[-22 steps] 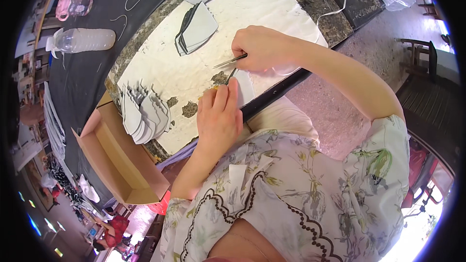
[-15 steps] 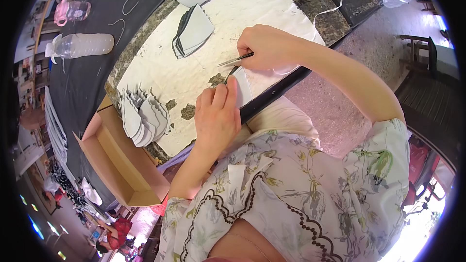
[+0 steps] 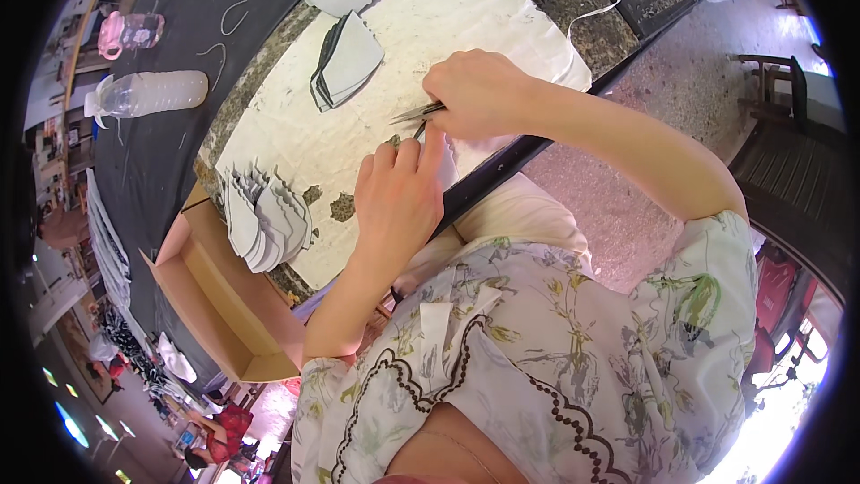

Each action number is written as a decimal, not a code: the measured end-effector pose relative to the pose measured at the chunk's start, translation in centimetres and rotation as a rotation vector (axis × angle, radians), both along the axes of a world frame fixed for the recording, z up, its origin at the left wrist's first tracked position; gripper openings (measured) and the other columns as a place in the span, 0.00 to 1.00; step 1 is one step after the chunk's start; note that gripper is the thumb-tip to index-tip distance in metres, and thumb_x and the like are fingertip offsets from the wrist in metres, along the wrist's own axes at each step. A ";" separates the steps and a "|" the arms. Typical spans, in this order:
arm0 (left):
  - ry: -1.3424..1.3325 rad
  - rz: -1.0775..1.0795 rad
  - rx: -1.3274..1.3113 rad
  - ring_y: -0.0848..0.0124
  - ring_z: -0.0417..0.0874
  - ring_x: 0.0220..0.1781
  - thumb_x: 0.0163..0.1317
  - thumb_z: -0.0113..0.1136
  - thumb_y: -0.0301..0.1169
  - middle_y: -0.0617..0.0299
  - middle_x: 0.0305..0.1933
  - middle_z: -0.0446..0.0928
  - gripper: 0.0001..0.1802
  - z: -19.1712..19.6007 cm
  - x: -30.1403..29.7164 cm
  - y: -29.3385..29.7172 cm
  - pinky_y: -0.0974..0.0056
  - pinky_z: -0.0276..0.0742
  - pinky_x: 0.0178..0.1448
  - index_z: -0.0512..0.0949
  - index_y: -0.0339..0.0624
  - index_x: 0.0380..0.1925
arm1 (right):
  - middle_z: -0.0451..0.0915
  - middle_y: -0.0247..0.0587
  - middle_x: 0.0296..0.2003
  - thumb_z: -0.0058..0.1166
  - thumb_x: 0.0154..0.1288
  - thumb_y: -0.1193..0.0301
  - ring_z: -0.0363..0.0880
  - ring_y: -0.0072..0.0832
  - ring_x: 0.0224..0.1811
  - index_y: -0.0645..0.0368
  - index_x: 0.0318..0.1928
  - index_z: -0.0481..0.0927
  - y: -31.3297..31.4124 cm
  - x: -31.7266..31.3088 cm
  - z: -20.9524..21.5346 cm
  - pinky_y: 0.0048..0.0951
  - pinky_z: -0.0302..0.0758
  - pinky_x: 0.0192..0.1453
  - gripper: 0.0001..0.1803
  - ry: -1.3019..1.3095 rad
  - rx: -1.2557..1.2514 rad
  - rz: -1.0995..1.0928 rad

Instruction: Trimming excess threads and finishing the edges of shoe upper components using small hand scissors.

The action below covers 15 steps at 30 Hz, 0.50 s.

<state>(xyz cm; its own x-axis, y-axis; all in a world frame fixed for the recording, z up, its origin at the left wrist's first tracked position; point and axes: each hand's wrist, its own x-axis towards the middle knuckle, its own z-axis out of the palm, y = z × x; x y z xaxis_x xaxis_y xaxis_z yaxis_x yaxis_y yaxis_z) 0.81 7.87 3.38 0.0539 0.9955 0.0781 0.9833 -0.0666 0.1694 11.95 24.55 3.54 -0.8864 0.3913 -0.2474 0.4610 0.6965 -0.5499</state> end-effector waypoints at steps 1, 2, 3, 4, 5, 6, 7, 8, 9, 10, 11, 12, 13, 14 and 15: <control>-0.001 -0.003 0.003 0.65 0.72 0.35 0.48 0.59 0.26 0.62 0.31 0.70 0.31 -0.3 0.2 0.0 0.62 0.67 0.39 0.73 0.38 0.58 | 0.80 0.52 0.28 0.55 0.62 0.63 0.80 0.50 0.33 0.61 0.34 0.78 0.2 0.3 0.2 0.46 0.75 0.39 0.12 -0.018 0.015 -0.047; 0.023 0.003 0.039 0.65 0.72 0.34 0.49 0.58 0.26 0.62 0.31 0.70 0.30 -0.8 0.2 0.0 0.62 0.67 0.39 0.74 0.39 0.57 | 0.80 0.52 0.29 0.53 0.65 0.62 0.80 0.51 0.34 0.59 0.38 0.78 0.4 0.5 0.4 0.47 0.75 0.40 0.13 -0.031 0.031 -0.087; 0.048 0.011 0.074 0.65 0.72 0.34 0.49 0.58 0.27 0.62 0.31 0.70 0.29 -1.1 0.2 0.0 0.62 0.67 0.38 0.74 0.40 0.57 | 0.80 0.52 0.29 0.53 0.65 0.62 0.80 0.51 0.34 0.59 0.38 0.78 0.6 0.6 1.3 0.47 0.75 0.40 0.13 -0.025 0.036 -0.082; 0.053 0.015 0.079 0.65 0.72 0.34 0.49 0.58 0.27 0.62 0.31 0.70 0.29 -1.1 0.2 -0.2 0.62 0.67 0.38 0.74 0.40 0.57 | 0.81 0.52 0.31 0.51 0.68 0.60 0.81 0.51 0.35 0.59 0.42 0.76 0.6 1.0 2.8 0.48 0.75 0.40 0.14 0.065 0.158 -0.281; 0.016 0.058 0.047 0.63 0.72 0.36 0.47 0.61 0.27 0.61 0.33 0.71 0.33 -1.1 0.2 -0.7 0.61 0.68 0.40 0.73 0.39 0.59 | 0.82 0.51 0.33 0.49 0.71 0.58 0.82 0.50 0.36 0.58 0.46 0.75 0.3 1.3 3.6 0.49 0.76 0.39 0.16 0.159 0.274 -0.478; -0.026 0.095 0.019 0.62 0.72 0.38 0.46 0.64 0.28 0.59 0.36 0.71 0.36 -1.1 0.1 -1.1 0.59 0.69 0.42 0.71 0.39 0.61 | 0.82 0.51 0.33 0.49 0.71 0.58 0.82 0.50 0.36 0.58 0.46 0.75 -0.6 2.1 4.1 0.49 0.76 0.39 0.16 0.164 0.277 -0.478; -0.021 0.097 0.022 0.62 0.72 0.38 0.46 0.64 0.28 0.59 0.36 0.71 0.36 -1.3 -0.1 -1.4 0.59 0.69 0.42 0.71 0.39 0.61 | 0.82 0.51 0.33 0.49 0.71 0.58 0.82 0.50 0.34 0.58 0.46 0.73 -1.8 3.0 4.6 0.48 0.76 0.37 0.16 0.145 0.148 -0.520; -0.022 0.113 0.056 0.62 0.73 0.38 0.45 0.64 0.27 0.59 0.36 0.71 0.36 -1.5 0.0 -1.8 0.59 0.69 0.43 0.71 0.39 0.60 | 0.83 0.50 0.32 0.49 0.72 0.57 0.82 0.51 0.32 0.59 0.46 0.71 -3.1 3.8 5.2 0.48 0.76 0.35 0.17 0.119 0.021 -0.567; -0.021 0.133 0.084 0.62 0.73 0.38 0.45 0.64 0.27 0.59 0.36 0.71 0.35 -1.6 0.1 -2.0 0.59 0.70 0.43 0.72 0.38 0.59 | 0.83 0.50 0.32 0.49 0.72 0.57 0.82 0.51 0.32 0.59 0.46 0.71 -4.3 4.2 4.7 0.48 0.76 0.35 0.17 0.119 0.018 -0.566; -0.019 0.136 0.081 0.62 0.73 0.38 0.45 0.64 0.27 0.59 0.36 0.71 0.35 -1.7 0.1 -2.0 0.59 0.70 0.43 0.72 0.38 0.59 | 0.82 0.50 0.32 0.49 0.72 0.57 0.82 0.50 0.30 0.59 0.45 0.70 -5.7 4.4 3.3 0.46 0.76 0.33 0.17 0.043 0.057 -0.518; -0.020 0.131 0.087 0.62 0.73 0.38 0.45 0.63 0.26 0.59 0.36 0.71 0.35 -1.5 0.3 -1.8 0.59 0.70 0.43 0.72 0.38 0.59 | 0.82 0.49 0.31 0.50 0.72 0.57 0.82 0.49 0.29 0.60 0.43 0.69 -6.7 4.6 2.3 0.45 0.76 0.31 0.17 -0.037 0.099 -0.476; -0.020 0.122 0.095 0.62 0.73 0.38 0.45 0.63 0.26 0.60 0.36 0.71 0.34 -1.4 0.3 -1.6 0.59 0.70 0.44 0.72 0.38 0.58 | 0.82 0.49 0.31 0.50 0.72 0.57 0.82 0.49 0.29 0.60 0.43 0.69 -7.0 4.5 1.5 0.45 0.76 0.31 0.17 -0.039 0.101 -0.484; -0.021 0.115 0.097 0.62 0.73 0.38 0.45 0.63 0.26 0.60 0.36 0.71 0.34 -1.3 0.4 -1.5 0.59 0.70 0.44 0.72 0.38 0.58 | 0.82 0.49 0.30 0.51 0.71 0.57 0.82 0.48 0.28 0.60 0.41 0.69 -7.2 4.0 0.8 0.45 0.76 0.30 0.17 0.003 0.134 -0.496; -0.028 0.110 0.101 0.62 0.73 0.38 0.45 0.63 0.25 0.60 0.36 0.71 0.33 -1.3 0.4 -1.4 0.59 0.70 0.44 0.73 0.38 0.58 | 0.82 0.49 0.29 0.51 0.71 0.58 0.82 0.48 0.27 0.60 0.40 0.69 -7.2 3.5 0.3 0.44 0.75 0.29 0.17 0.046 0.164 -0.503; -0.035 0.103 0.105 0.62 0.73 0.38 0.45 0.63 0.25 0.60 0.36 0.71 0.33 -1.3 0.4 -1.3 0.59 0.70 0.44 0.73 0.38 0.57 | 0.82 0.49 0.29 0.51 0.71 0.58 0.82 0.48 0.27 0.60 0.40 0.69 -7.1 3.2 0.1 0.44 0.75 0.29 0.17 0.048 0.166 -0.507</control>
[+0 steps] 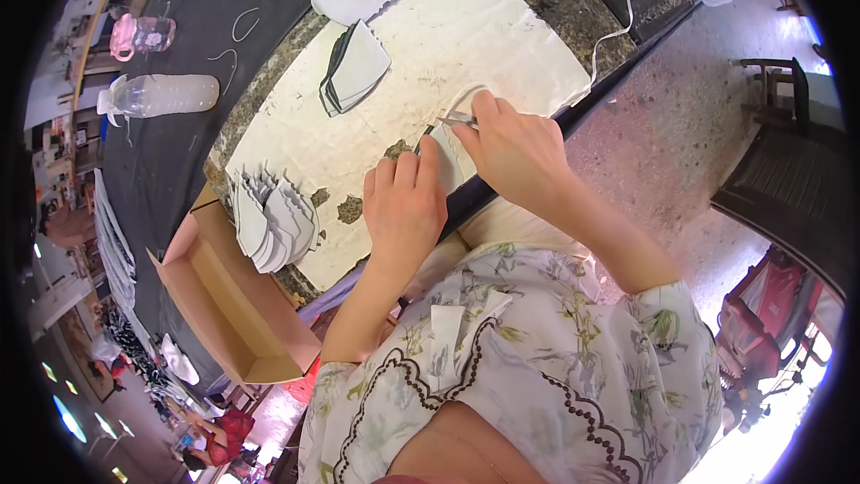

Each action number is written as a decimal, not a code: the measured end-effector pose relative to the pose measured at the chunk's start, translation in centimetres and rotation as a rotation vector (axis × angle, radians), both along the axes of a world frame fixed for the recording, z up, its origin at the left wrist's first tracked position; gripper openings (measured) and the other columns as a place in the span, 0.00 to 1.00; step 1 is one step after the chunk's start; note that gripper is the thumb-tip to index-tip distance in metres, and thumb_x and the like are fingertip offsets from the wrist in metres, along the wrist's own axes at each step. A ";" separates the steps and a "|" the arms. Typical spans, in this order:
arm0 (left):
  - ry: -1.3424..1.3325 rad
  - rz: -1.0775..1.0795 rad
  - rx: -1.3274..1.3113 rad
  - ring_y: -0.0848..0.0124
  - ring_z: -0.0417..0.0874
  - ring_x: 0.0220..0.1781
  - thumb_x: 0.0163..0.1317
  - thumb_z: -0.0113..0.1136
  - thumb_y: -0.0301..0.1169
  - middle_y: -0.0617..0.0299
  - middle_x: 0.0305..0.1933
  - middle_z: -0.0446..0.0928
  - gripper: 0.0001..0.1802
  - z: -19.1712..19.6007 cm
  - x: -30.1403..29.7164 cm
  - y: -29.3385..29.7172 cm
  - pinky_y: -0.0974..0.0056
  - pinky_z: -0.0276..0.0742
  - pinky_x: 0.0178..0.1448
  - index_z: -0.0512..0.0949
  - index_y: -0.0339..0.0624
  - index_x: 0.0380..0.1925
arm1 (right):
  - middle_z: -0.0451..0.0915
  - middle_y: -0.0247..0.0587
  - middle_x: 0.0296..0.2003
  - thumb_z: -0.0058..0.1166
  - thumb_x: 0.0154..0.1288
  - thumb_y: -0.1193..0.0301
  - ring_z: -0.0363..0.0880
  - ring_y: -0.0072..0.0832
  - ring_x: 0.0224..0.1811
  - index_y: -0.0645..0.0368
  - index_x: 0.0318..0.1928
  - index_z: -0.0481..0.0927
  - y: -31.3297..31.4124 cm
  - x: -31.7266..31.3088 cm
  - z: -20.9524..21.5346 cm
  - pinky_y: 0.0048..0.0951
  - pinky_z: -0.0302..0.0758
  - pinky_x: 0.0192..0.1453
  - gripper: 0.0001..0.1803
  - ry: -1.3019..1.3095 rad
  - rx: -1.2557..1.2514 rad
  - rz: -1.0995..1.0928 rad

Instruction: Trimming excess threads and finishing the edges of shoe upper components using small hand scissors.

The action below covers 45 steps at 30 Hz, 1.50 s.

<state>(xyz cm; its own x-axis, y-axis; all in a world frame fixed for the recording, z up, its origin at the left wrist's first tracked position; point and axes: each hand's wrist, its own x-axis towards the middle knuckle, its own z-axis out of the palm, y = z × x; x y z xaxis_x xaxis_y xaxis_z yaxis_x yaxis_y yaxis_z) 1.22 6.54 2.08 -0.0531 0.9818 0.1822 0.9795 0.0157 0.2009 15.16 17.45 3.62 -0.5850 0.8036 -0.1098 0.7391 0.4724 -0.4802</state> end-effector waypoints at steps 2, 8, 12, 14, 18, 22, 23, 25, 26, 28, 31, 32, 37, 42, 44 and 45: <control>0.012 0.002 0.008 0.62 0.73 0.38 0.45 0.63 0.25 0.60 0.36 0.71 0.32 -0.1 0.2 0.0 0.59 0.70 0.44 0.74 0.38 0.56 | 0.81 0.48 0.28 0.51 0.71 0.58 0.81 0.47 0.26 0.60 0.39 0.70 0.4 -0.4 -0.3 0.44 0.76 0.28 0.16 0.016 0.026 0.020; -0.013 0.047 0.041 0.61 0.75 0.44 0.46 0.64 0.27 0.60 0.42 0.74 0.32 0.7 0.6 -0.4 0.58 0.72 0.50 0.74 0.39 0.57 | 0.81 0.47 0.28 0.57 0.67 0.56 0.81 0.45 0.25 0.58 0.42 0.70 1.5 0.1 -0.6 0.43 0.75 0.30 0.18 0.059 -0.108 -0.037; -0.116 -0.049 0.086 0.59 0.77 0.53 0.51 0.64 0.30 0.59 0.51 0.77 0.26 -0.3 -0.8 -3.3 0.55 0.73 0.56 0.76 0.39 0.54 | 0.80 0.48 0.28 0.73 0.50 0.55 0.81 0.43 0.30 0.52 0.54 0.71 1.8 -0.1 0.5 0.36 0.77 0.36 0.34 0.295 -0.190 -0.161; -0.139 -0.146 0.160 0.58 0.78 0.53 0.53 0.64 0.30 0.59 0.52 0.78 0.23 -0.1 -1.6 -5.3 0.53 0.73 0.57 0.78 0.39 0.51 | 0.81 0.50 0.31 0.72 0.53 0.62 0.82 0.47 0.33 0.51 0.60 0.69 1.7 0.4 1.9 0.39 0.76 0.36 0.36 0.284 -0.055 -0.088; -0.014 0.364 0.553 0.55 0.83 0.51 0.65 0.55 0.25 0.58 0.51 0.83 0.15 2.3 -7.9 -9.6 0.53 0.74 0.59 0.80 0.35 0.50 | 0.81 0.49 0.32 0.62 0.60 0.72 0.80 0.51 0.35 0.54 0.50 0.74 3.3 1.3 -2.8 0.41 0.76 0.37 0.18 0.156 0.111 0.048; 0.298 0.548 0.325 0.53 0.73 0.65 0.65 0.58 0.31 0.53 0.59 0.78 0.20 3.8 -11.9 -13.0 0.46 0.62 0.70 0.78 0.38 0.56 | 0.79 0.47 0.33 0.56 0.60 0.77 0.78 0.50 0.34 0.57 0.41 0.74 3.4 0.1 -2.9 0.41 0.74 0.36 0.09 0.266 0.201 0.169; 0.293 0.554 0.264 0.54 0.72 0.66 0.64 0.60 0.31 0.53 0.60 0.77 0.21 3.5 -11.4 -12.8 0.47 0.62 0.69 0.78 0.39 0.56 | 0.77 0.46 0.33 0.55 0.60 0.78 0.77 0.50 0.34 0.57 0.40 0.74 3.7 -0.4 -2.8 0.41 0.73 0.36 0.08 0.293 0.207 0.174; 0.278 0.542 0.375 0.54 0.74 0.62 0.60 0.65 0.30 0.52 0.58 0.77 0.20 3.8 -11.3 -11.0 0.52 0.67 0.65 0.80 0.40 0.53 | 0.76 0.46 0.33 0.55 0.61 0.77 0.77 0.49 0.35 0.57 0.38 0.73 4.9 -1.4 -3.1 0.41 0.72 0.35 0.06 0.367 0.223 0.188; 0.238 0.497 0.373 0.54 0.74 0.62 0.60 0.65 0.30 0.52 0.58 0.77 0.20 3.8 -10.6 -10.0 0.52 0.67 0.65 0.80 0.40 0.53 | 0.75 0.47 0.30 0.55 0.63 0.76 0.76 0.50 0.31 0.58 0.38 0.73 5.5 -1.7 -3.6 0.41 0.72 0.35 0.05 0.393 0.124 0.113; -0.170 0.393 0.579 0.55 0.77 0.57 0.57 0.67 0.29 0.52 0.57 0.77 0.20 3.8 -10.4 -6.3 0.57 0.72 0.61 0.79 0.37 0.51 | 0.71 0.38 0.18 0.53 0.70 0.71 0.72 0.26 0.22 0.61 0.39 0.74 6.4 -3.5 -3.7 0.29 0.70 0.30 0.06 0.665 -0.287 0.004; -0.305 0.211 0.523 0.56 0.79 0.53 0.55 0.68 0.28 0.54 0.47 0.80 0.15 3.0 -9.0 2.3 0.58 0.76 0.55 0.81 0.38 0.44 | 0.72 0.30 0.22 0.48 0.75 0.69 0.66 0.13 0.22 0.62 0.39 0.75 7.4 -4.1 -2.1 0.18 0.62 0.26 0.09 0.817 -0.595 -0.150; -0.307 0.193 0.529 0.56 0.79 0.53 0.55 0.68 0.28 0.54 0.47 0.80 0.15 2.4 -9.1 4.0 0.58 0.76 0.55 0.81 0.38 0.44 | 0.73 0.30 0.24 0.47 0.76 0.68 0.63 0.11 0.21 0.62 0.39 0.76 7.8 -4.0 -2.3 0.16 0.58 0.24 0.10 0.965 -0.792 -0.214; -0.177 0.077 0.145 0.58 0.77 0.40 0.54 0.67 0.33 0.60 0.36 0.77 0.11 0.2 -9.7 7.3 0.56 0.75 0.46 0.81 0.42 0.36 | 0.72 0.29 0.23 0.51 0.72 0.70 0.65 0.13 0.23 0.62 0.42 0.79 7.9 -0.7 0.6 0.18 0.62 0.27 0.07 0.779 -0.381 -0.135; -0.051 0.155 0.166 0.60 0.77 0.37 0.55 0.65 0.36 0.61 0.32 0.76 0.09 1.2 -8.1 8.4 0.57 0.74 0.42 0.80 0.42 0.28 | 0.74 0.35 0.27 0.61 0.60 0.73 0.75 0.29 0.27 0.60 0.41 0.78 4.7 1.7 0.2 0.30 0.70 0.31 0.09 0.370 0.006 0.134; 0.012 0.168 0.199 0.60 0.78 0.36 0.55 0.64 0.36 0.61 0.30 0.75 0.09 1.4 -7.6 9.0 0.57 0.74 0.41 0.79 0.42 0.25 | 0.75 0.37 0.29 0.62 0.56 0.74 0.77 0.35 0.29 0.60 0.41 0.77 4.1 1.9 -1.1 0.34 0.71 0.32 0.12 0.315 0.047 0.167; 0.059 0.168 0.186 0.60 0.78 0.35 0.56 0.63 0.36 0.60 0.30 0.76 0.09 1.3 -7.4 9.3 0.57 0.75 0.40 0.79 0.42 0.25 | 0.75 0.39 0.31 0.61 0.56 0.75 0.77 0.41 0.31 0.60 0.40 0.77 4.3 2.1 -1.6 0.37 0.72 0.34 0.11 0.306 0.038 0.236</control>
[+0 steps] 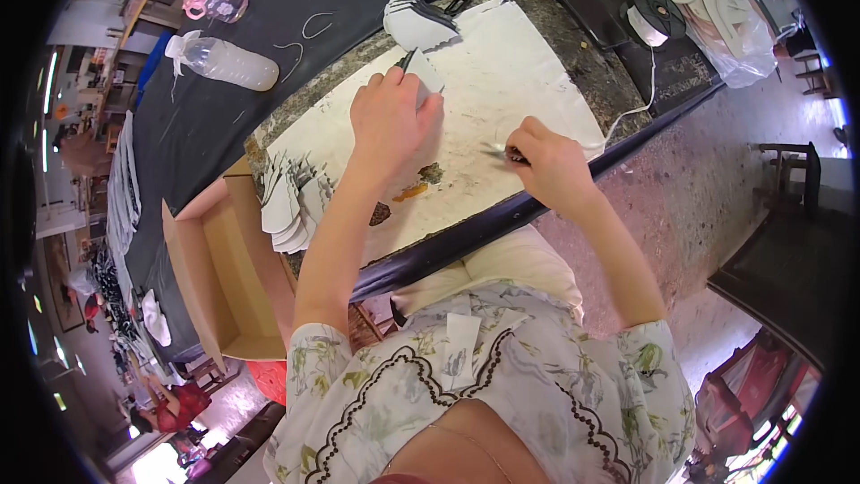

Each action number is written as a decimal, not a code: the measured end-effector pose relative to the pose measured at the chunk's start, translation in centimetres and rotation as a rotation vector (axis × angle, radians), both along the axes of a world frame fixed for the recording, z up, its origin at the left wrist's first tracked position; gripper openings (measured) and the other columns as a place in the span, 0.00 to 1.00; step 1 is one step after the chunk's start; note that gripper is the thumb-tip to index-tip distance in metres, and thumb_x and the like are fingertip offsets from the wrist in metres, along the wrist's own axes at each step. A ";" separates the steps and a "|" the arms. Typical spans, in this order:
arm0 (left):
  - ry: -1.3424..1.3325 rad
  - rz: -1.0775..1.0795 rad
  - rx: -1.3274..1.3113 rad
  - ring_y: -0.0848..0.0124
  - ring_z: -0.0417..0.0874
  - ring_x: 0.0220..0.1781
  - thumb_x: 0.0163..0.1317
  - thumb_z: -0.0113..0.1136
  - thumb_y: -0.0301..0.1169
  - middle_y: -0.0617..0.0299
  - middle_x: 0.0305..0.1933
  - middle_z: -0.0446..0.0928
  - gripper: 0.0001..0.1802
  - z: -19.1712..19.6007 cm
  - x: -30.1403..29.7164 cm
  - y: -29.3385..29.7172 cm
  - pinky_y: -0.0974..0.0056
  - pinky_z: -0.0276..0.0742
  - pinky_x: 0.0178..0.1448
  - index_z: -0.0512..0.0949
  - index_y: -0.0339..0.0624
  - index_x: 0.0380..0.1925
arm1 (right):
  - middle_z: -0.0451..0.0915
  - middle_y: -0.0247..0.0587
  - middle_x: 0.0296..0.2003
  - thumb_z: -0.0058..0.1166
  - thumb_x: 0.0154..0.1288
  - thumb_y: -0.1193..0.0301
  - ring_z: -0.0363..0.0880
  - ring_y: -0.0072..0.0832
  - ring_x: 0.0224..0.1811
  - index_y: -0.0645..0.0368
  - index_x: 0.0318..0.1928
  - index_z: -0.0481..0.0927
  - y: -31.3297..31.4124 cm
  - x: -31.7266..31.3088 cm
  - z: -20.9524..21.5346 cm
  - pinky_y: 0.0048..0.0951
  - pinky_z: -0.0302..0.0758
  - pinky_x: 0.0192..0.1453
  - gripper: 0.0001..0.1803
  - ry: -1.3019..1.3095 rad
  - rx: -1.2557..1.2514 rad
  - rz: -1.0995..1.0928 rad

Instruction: Trimming excess threads and finishing the edges of shoe upper components using small hand scissors.

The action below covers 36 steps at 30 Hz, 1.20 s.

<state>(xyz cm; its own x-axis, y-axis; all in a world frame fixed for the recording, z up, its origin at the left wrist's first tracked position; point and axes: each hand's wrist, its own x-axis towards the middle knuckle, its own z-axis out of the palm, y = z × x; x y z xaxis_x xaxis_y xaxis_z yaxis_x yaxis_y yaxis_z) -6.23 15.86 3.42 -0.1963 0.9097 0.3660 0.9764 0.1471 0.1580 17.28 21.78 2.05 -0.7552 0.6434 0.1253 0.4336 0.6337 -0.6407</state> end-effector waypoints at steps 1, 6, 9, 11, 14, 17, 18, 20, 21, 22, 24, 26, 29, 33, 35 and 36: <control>0.047 0.005 -0.016 0.60 0.79 0.34 0.56 0.62 0.35 0.60 0.29 0.76 0.09 0.0 0.1 0.3 0.56 0.75 0.39 0.79 0.42 0.25 | 0.75 0.41 0.33 0.61 0.55 0.76 0.78 0.46 0.33 0.60 0.40 0.77 0.3 0.1 -0.3 0.40 0.73 0.35 0.11 -0.010 0.003 0.069; -0.257 0.129 0.147 0.60 0.79 0.33 0.57 0.59 0.35 0.59 0.30 0.76 0.08 -0.9 -1.8 -0.6 0.54 0.74 0.37 0.79 0.42 0.27 | 0.75 0.37 0.25 0.57 0.65 0.75 0.79 0.29 0.26 0.60 0.40 0.77 -0.4 -3.0 3.0 0.29 0.73 0.32 0.05 0.071 -0.546 0.148; -0.233 0.145 0.334 0.60 0.78 0.33 0.55 0.59 0.33 0.60 0.31 0.76 0.06 1.4 -2.4 -3.3 0.53 0.73 0.36 0.78 0.43 0.30 | 0.76 0.33 0.22 0.53 0.69 0.76 0.76 0.19 0.25 0.62 0.39 0.77 -1.3 -4.2 6.5 0.24 0.71 0.33 0.03 0.248 -1.140 0.308; -0.012 0.122 0.414 0.61 0.78 0.33 0.53 0.59 0.31 0.61 0.32 0.76 0.05 1.7 -1.4 -6.2 0.53 0.74 0.35 0.78 0.44 0.30 | 0.79 0.32 0.26 0.52 0.71 0.76 0.76 0.17 0.27 0.64 0.40 0.77 -1.7 -4.7 7.1 0.22 0.72 0.36 0.04 0.360 -1.284 0.587; 0.025 -0.025 0.217 0.60 0.79 0.38 0.47 0.60 0.24 0.61 0.35 0.77 0.09 0.3 1.3 -8.3 0.55 0.75 0.41 0.77 0.44 0.32 | 0.81 0.34 0.28 0.52 0.71 0.73 0.78 0.18 0.29 0.63 0.41 0.78 -2.2 -7.1 6.5 0.21 0.73 0.38 0.06 0.502 -1.209 0.712; -0.126 -0.129 0.397 0.57 0.80 0.44 0.45 0.62 0.21 0.59 0.38 0.78 0.14 -0.5 2.2 -7.3 0.56 0.74 0.48 0.77 0.44 0.35 | 0.80 0.35 0.27 0.52 0.73 0.68 0.78 0.18 0.29 0.62 0.42 0.78 -1.5 -7.6 8.0 0.18 0.70 0.32 0.09 0.468 -1.221 0.544; -0.221 -0.086 0.322 0.57 0.79 0.45 0.45 0.62 0.21 0.58 0.38 0.79 0.15 -1.3 1.6 -7.1 0.55 0.73 0.50 0.77 0.44 0.36 | 0.77 0.35 0.26 0.50 0.73 0.69 0.72 0.16 0.24 0.62 0.44 0.75 -1.1 -7.6 7.8 0.16 0.64 0.25 0.08 0.546 -1.284 0.324; -0.367 -0.046 0.213 0.56 0.79 0.46 0.49 0.63 0.22 0.57 0.39 0.80 0.14 -2.3 0.7 -6.8 0.56 0.74 0.51 0.79 0.44 0.38 | 0.78 0.40 0.27 0.46 0.76 0.68 0.67 0.15 0.19 0.62 0.48 0.71 0.3 -6.9 6.0 0.15 0.56 0.18 0.10 0.672 -1.266 0.143; -0.371 -0.049 0.219 0.56 0.79 0.46 0.49 0.63 0.22 0.57 0.39 0.80 0.14 -2.2 0.7 -6.3 0.56 0.74 0.51 0.79 0.44 0.38 | 0.78 0.40 0.27 0.46 0.76 0.68 0.67 0.15 0.19 0.62 0.48 0.71 0.2 -6.7 5.4 0.15 0.56 0.18 0.10 0.669 -1.259 0.141; -0.386 -0.075 0.167 0.56 0.80 0.45 0.49 0.63 0.22 0.56 0.38 0.80 0.13 -2.0 0.7 -5.9 0.56 0.75 0.50 0.80 0.43 0.37 | 0.81 0.41 0.32 0.47 0.76 0.67 0.72 0.16 0.22 0.62 0.48 0.72 -0.1 -6.6 5.0 0.16 0.58 0.18 0.11 0.627 -1.275 0.063; -0.401 -0.116 0.115 0.56 0.80 0.44 0.50 0.63 0.22 0.56 0.38 0.80 0.12 -1.8 0.9 -5.5 0.56 0.76 0.48 0.80 0.42 0.37 | 0.85 0.43 0.39 0.48 0.75 0.65 0.72 0.15 0.22 0.62 0.48 0.75 -1.3 -6.7 3.9 0.16 0.57 0.18 0.12 0.610 -1.314 -0.029; -0.690 0.025 0.192 0.54 0.80 0.39 0.53 0.63 0.23 0.54 0.36 0.80 0.09 -2.2 1.2 -5.1 0.57 0.76 0.43 0.80 0.40 0.36 | 0.85 0.42 0.39 0.49 0.75 0.64 0.72 0.14 0.23 0.61 0.48 0.76 -1.9 -7.5 1.6 0.17 0.56 0.17 0.13 0.530 -1.280 -0.082; -0.668 0.167 0.448 0.53 0.80 0.36 0.56 0.63 0.25 0.51 0.34 0.79 0.07 -2.8 0.0 -5.5 0.57 0.75 0.40 0.80 0.39 0.36 | 0.85 0.38 0.40 0.50 0.75 0.64 0.72 0.11 0.26 0.63 0.54 0.77 -0.7 -8.5 -1.3 0.13 0.53 0.18 0.17 0.394 -1.253 -0.187; 0.044 0.071 0.574 0.55 0.79 0.34 0.58 0.61 0.24 0.55 0.31 0.77 0.06 2.8 -0.1 -9.2 0.52 0.72 0.40 0.79 0.38 0.36 | 0.86 0.36 0.38 0.52 0.72 0.65 0.61 0.11 0.17 0.62 0.52 0.77 0.6 -9.1 -0.9 0.16 0.56 0.20 0.16 0.293 -0.952 -0.088; 0.099 -0.053 0.323 0.56 0.77 0.35 0.58 0.62 0.24 0.57 0.31 0.76 0.06 2.6 2.4 -12.3 0.56 0.74 0.45 0.80 0.41 0.36 | 0.82 0.32 0.31 0.53 0.70 0.67 0.60 0.11 0.18 0.61 0.47 0.78 0.9 -9.0 1.7 0.17 0.57 0.21 0.12 0.297 -1.117 -0.135; 0.066 -0.091 0.198 0.56 0.78 0.37 0.58 0.62 0.25 0.57 0.33 0.76 0.07 0.7 3.8 -13.5 0.55 0.74 0.46 0.80 0.41 0.37 | 0.78 0.29 0.27 0.54 0.70 0.68 0.60 0.11 0.18 0.60 0.45 0.78 1.2 -9.2 1.9 0.17 0.56 0.21 0.10 0.370 -1.112 -0.113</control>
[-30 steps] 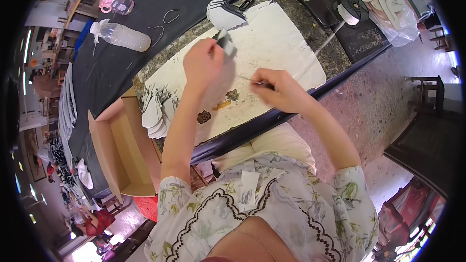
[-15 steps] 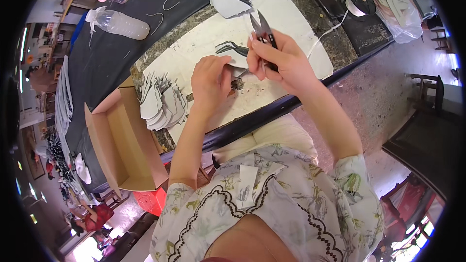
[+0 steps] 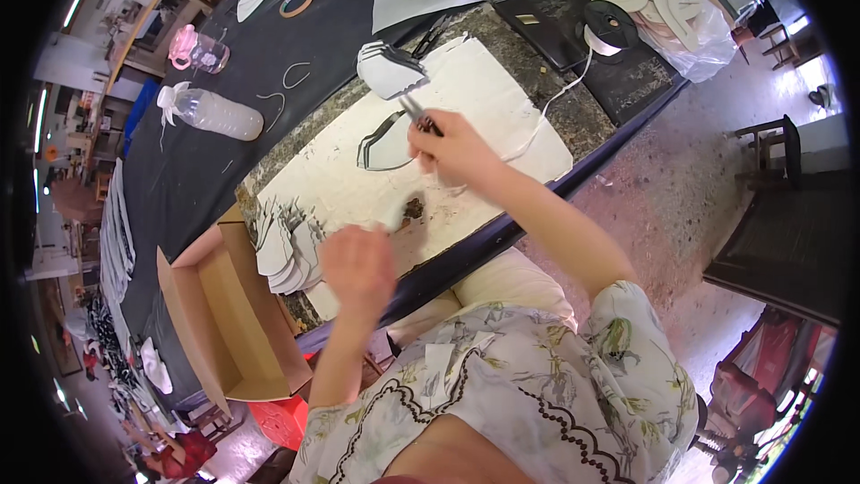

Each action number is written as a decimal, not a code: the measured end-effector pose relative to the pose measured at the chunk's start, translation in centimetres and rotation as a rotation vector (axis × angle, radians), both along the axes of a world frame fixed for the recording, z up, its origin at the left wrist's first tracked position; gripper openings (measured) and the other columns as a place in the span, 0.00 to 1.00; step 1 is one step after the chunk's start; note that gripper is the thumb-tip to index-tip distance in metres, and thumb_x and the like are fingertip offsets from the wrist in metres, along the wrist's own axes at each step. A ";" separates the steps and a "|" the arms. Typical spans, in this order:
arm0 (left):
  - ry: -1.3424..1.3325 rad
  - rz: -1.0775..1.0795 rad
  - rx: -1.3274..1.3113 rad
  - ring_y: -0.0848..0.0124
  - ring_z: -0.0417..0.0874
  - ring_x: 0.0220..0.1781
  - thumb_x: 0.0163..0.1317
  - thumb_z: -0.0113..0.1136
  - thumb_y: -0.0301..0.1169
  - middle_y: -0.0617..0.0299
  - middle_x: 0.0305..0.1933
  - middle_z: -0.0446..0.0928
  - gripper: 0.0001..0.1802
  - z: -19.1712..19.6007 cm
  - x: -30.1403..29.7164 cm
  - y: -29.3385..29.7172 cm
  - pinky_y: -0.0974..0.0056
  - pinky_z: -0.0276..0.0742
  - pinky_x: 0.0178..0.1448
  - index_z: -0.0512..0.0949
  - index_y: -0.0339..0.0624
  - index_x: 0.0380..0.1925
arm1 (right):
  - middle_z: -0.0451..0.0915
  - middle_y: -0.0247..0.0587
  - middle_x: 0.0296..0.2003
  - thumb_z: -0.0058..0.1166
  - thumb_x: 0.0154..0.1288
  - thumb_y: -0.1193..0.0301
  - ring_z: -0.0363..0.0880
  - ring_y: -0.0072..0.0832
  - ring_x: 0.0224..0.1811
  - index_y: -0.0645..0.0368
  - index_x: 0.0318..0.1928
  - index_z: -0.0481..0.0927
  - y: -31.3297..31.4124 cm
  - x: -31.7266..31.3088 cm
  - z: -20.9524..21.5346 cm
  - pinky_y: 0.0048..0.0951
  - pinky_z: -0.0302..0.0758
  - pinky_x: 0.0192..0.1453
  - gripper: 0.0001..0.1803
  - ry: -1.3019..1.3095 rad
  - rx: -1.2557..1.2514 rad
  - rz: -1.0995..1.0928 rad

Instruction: Trimming excess threads and finishing the edges of shoe upper components using small hand scissors.

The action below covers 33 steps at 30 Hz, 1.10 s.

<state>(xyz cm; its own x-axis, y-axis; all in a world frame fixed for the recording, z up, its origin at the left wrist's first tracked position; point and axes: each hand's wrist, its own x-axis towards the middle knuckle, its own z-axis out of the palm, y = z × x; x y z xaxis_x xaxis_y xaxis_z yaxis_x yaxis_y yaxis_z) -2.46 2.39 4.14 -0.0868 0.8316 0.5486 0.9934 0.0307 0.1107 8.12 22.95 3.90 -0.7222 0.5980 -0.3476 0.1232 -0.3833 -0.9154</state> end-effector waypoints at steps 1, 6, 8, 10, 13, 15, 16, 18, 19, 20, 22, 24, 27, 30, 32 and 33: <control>-0.030 -0.028 -0.137 0.56 0.78 0.39 0.58 0.62 0.26 0.56 0.34 0.76 0.08 -1.7 1.3 -1.0 0.55 0.74 0.47 0.80 0.42 0.39 | 0.74 0.26 0.23 0.55 0.69 0.68 0.60 0.11 0.18 0.59 0.43 0.79 0.0 -0.1 0.2 0.17 0.56 0.21 0.08 0.065 -0.003 -0.014; -0.504 0.041 -0.031 0.62 0.78 0.43 0.61 0.61 0.28 0.58 0.40 0.77 0.07 0.6 1.2 -0.5 0.61 0.73 0.48 0.79 0.39 0.38 | 0.67 0.20 0.19 0.58 0.65 0.69 0.61 0.09 0.22 0.57 0.34 0.81 -0.5 1.3 4.3 0.17 0.55 0.25 0.05 -0.028 0.256 0.232; -0.739 0.156 0.116 0.67 0.77 0.43 0.63 0.60 0.29 0.60 0.42 0.77 0.07 2.0 -0.2 0.5 0.64 0.72 0.48 0.78 0.38 0.38 | 0.69 0.20 0.19 0.59 0.63 0.70 0.61 0.10 0.23 0.58 0.31 0.81 -1.2 1.4 3.9 0.18 0.56 0.27 0.06 0.069 0.397 0.463; -1.288 -0.012 -0.081 0.66 0.76 0.34 0.65 0.57 0.25 0.56 0.38 0.76 0.04 3.2 -1.1 0.6 0.68 0.72 0.39 0.77 0.35 0.37 | 0.70 0.21 0.20 0.60 0.62 0.70 0.61 0.10 0.24 0.60 0.33 0.81 -2.3 0.8 4.7 0.19 0.57 0.27 0.06 0.045 0.375 0.554; -1.260 -0.103 -0.248 0.66 0.75 0.32 0.66 0.56 0.25 0.55 0.33 0.76 0.04 1.6 -1.8 -0.4 0.67 0.70 0.39 0.76 0.35 0.34 | 0.71 0.24 0.20 0.59 0.63 0.71 0.61 0.12 0.24 0.62 0.35 0.81 -3.2 0.6 4.5 0.20 0.59 0.28 0.07 -0.016 0.375 0.637; -1.195 -0.050 -0.197 0.63 0.75 0.31 0.64 0.57 0.23 0.55 0.28 0.74 0.03 1.6 -1.1 -0.7 0.63 0.72 0.39 0.76 0.35 0.31 | 0.72 0.27 0.20 0.58 0.64 0.71 0.62 0.13 0.23 0.63 0.36 0.81 -3.5 1.0 3.8 0.21 0.60 0.28 0.07 -0.052 0.402 0.643; -1.055 -0.042 -0.133 0.61 0.75 0.30 0.61 0.59 0.23 0.56 0.27 0.74 0.03 1.2 -0.8 -1.0 0.61 0.71 0.38 0.76 0.37 0.29 | 0.72 0.30 0.20 0.57 0.65 0.71 0.63 0.15 0.23 0.64 0.36 0.80 -3.6 1.3 3.2 0.22 0.61 0.28 0.08 -0.004 0.568 0.599; -0.924 -0.029 -0.070 0.60 0.74 0.30 0.59 0.60 0.22 0.57 0.26 0.74 0.03 0.9 0.2 -0.8 0.59 0.71 0.37 0.76 0.38 0.28 | 0.72 0.33 0.20 0.56 0.66 0.70 0.63 0.16 0.23 0.65 0.37 0.80 -4.1 1.4 3.3 0.23 0.62 0.28 0.08 0.039 0.730 0.561; -0.811 -0.045 -0.031 0.59 0.74 0.30 0.56 0.62 0.21 0.58 0.26 0.73 0.04 1.1 1.0 -0.4 0.58 0.70 0.36 0.76 0.40 0.27 | 0.72 0.35 0.20 0.55 0.66 0.70 0.64 0.17 0.22 0.65 0.37 0.80 -4.8 1.2 4.0 0.24 0.62 0.28 0.09 0.026 0.681 0.580; -0.694 -0.066 0.006 0.58 0.74 0.30 0.53 0.63 0.21 0.58 0.25 0.73 0.05 1.2 1.3 -0.2 0.58 0.70 0.36 0.76 0.41 0.25 | 0.72 0.37 0.20 0.55 0.67 0.70 0.65 0.18 0.22 0.66 0.36 0.79 -5.3 1.1 4.5 0.25 0.63 0.27 0.09 0.014 0.632 0.593; -0.706 -0.050 0.027 0.59 0.74 0.29 0.52 0.64 0.22 0.59 0.24 0.72 0.06 0.9 1.2 -0.3 0.58 0.69 0.36 0.75 0.42 0.24 | 0.72 0.35 0.20 0.55 0.67 0.70 0.65 0.18 0.22 0.66 0.36 0.79 -5.7 1.3 4.8 0.25 0.63 0.27 0.09 -0.097 0.584 0.600; -0.714 -0.029 0.056 0.60 0.74 0.29 0.51 0.65 0.22 0.60 0.23 0.71 0.07 0.2 1.2 -0.7 0.58 0.68 0.36 0.75 0.43 0.23 | 0.72 0.34 0.20 0.55 0.66 0.71 0.65 0.17 0.22 0.65 0.35 0.79 -5.7 1.5 4.7 0.24 0.63 0.26 0.09 -0.204 0.541 0.613; -0.774 -0.001 0.053 0.60 0.79 0.37 0.50 0.66 0.21 0.55 0.34 0.78 0.07 -2.2 0.7 -2.5 0.58 0.74 0.41 0.79 0.38 0.30 | 0.72 0.30 0.19 0.55 0.67 0.71 0.65 0.15 0.21 0.64 0.34 0.79 -5.4 2.7 3.5 0.23 0.62 0.25 0.08 -0.100 0.429 0.541; -0.484 -0.142 0.016 0.55 0.79 0.50 0.51 0.68 0.26 0.52 0.48 0.79 0.18 -3.3 1.0 -3.3 0.54 0.75 0.52 0.80 0.37 0.43 | 0.77 0.30 0.21 0.55 0.68 0.71 0.69 0.14 0.19 0.63 0.38 0.79 -4.0 3.8 2.1 0.18 0.64 0.25 0.06 -0.270 0.063 0.436; -0.412 -0.150 -0.217 0.52 0.74 0.59 0.53 0.68 0.33 0.50 0.60 0.74 0.28 -3.6 3.1 -3.3 0.49 0.71 0.61 0.76 0.35 0.55 | 0.79 0.32 0.22 0.55 0.68 0.71 0.73 0.16 0.19 0.64 0.38 0.79 -4.5 3.1 2.0 0.19 0.67 0.25 0.08 -0.239 0.055 0.390; -0.416 -0.147 -0.219 0.52 0.74 0.59 0.53 0.68 0.33 0.50 0.60 0.74 0.28 -3.8 3.7 -3.1 0.49 0.71 0.61 0.76 0.35 0.55 | 0.81 0.35 0.22 0.55 0.67 0.70 0.77 0.17 0.20 0.65 0.38 0.79 -4.8 2.7 2.1 0.20 0.69 0.26 0.09 -0.205 0.051 0.346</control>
